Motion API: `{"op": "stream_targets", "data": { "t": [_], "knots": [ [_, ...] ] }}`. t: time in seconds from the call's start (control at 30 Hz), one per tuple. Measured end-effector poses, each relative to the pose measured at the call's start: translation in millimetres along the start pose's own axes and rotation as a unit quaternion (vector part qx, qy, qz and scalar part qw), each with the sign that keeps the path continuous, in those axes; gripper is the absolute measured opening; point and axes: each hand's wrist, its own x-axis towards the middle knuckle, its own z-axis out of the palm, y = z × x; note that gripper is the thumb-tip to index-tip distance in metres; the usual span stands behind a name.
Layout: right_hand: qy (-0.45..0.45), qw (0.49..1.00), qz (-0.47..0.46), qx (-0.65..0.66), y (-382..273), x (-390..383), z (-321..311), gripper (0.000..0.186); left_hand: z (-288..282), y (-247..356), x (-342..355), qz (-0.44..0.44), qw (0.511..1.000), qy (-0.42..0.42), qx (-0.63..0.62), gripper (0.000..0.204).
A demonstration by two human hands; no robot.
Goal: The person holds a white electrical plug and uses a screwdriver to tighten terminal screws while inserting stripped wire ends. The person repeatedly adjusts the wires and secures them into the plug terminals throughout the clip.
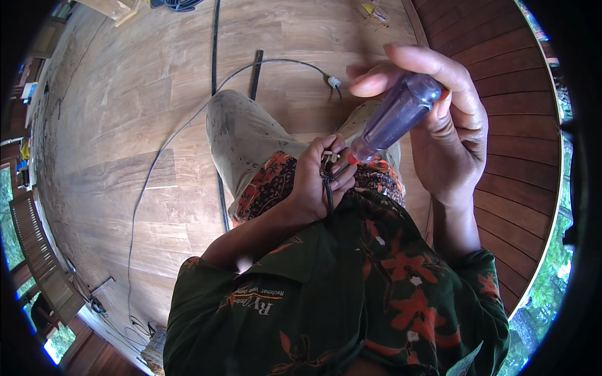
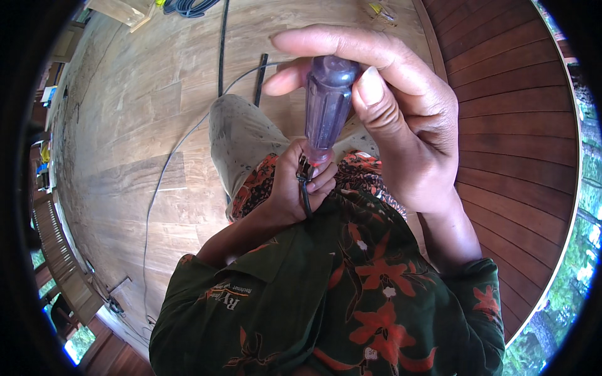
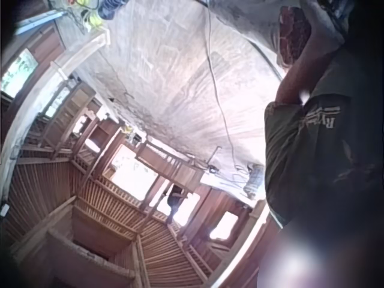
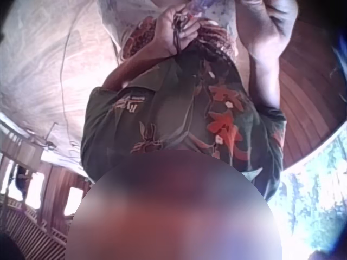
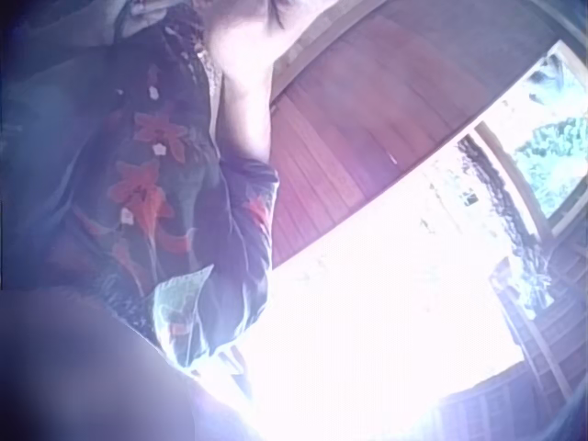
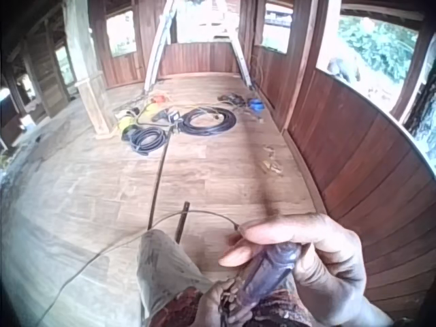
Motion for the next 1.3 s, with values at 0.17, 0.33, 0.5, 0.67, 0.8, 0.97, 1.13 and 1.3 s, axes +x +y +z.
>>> {"op": "stream_targets", "data": {
  "t": [0.17,0.33,0.5,0.67,0.8,0.97,1.13,1.3],
  "knots": [
    [-0.018,0.992,-0.100,-0.077,-1.7,2.0,-0.2,0.057,-1.0,0.9,0.6,0.014,1.000,-0.018,-0.007,0.024],
    [0.042,0.999,-0.021,0.000,-4.4,-1.7,-0.5,0.059,-0.8,1.5,-0.7,0.027,0.999,-0.017,0.013,0.028],
    [-0.035,0.980,-0.132,-0.145,0.0,-0.3,-8.9,0.053,3.3,4.2,0.3,0.041,0.999,0.023,0.028,0.024],
    [0.113,0.989,-0.096,-0.008,-22.9,-6.0,-18.7,0.056,5.1,9.5,1.2,0.084,0.996,0.011,0.041,0.024],
    [0.059,0.994,-0.074,0.056,-43.5,-5.0,-22.4,0.046,1.8,12.4,5.3,0.122,0.991,0.032,0.052,0.023],
    [-0.095,0.959,0.135,-0.228,-7.4,-19.6,1.7,0.022,1.4,12.8,3.0,0.125,0.988,0.083,0.034,0.022],
    [-0.123,0.928,0.171,-0.306,33.4,-46.7,13.9,0.021,10.5,7.3,4.0,0.151,0.974,0.165,0.030,0.025],
    [-0.119,0.929,0.169,-0.308,36.4,-51.1,14.9,0.019,14.1,11.2,0.0,0.162,0.969,0.174,0.071,0.026]
  ]
}}
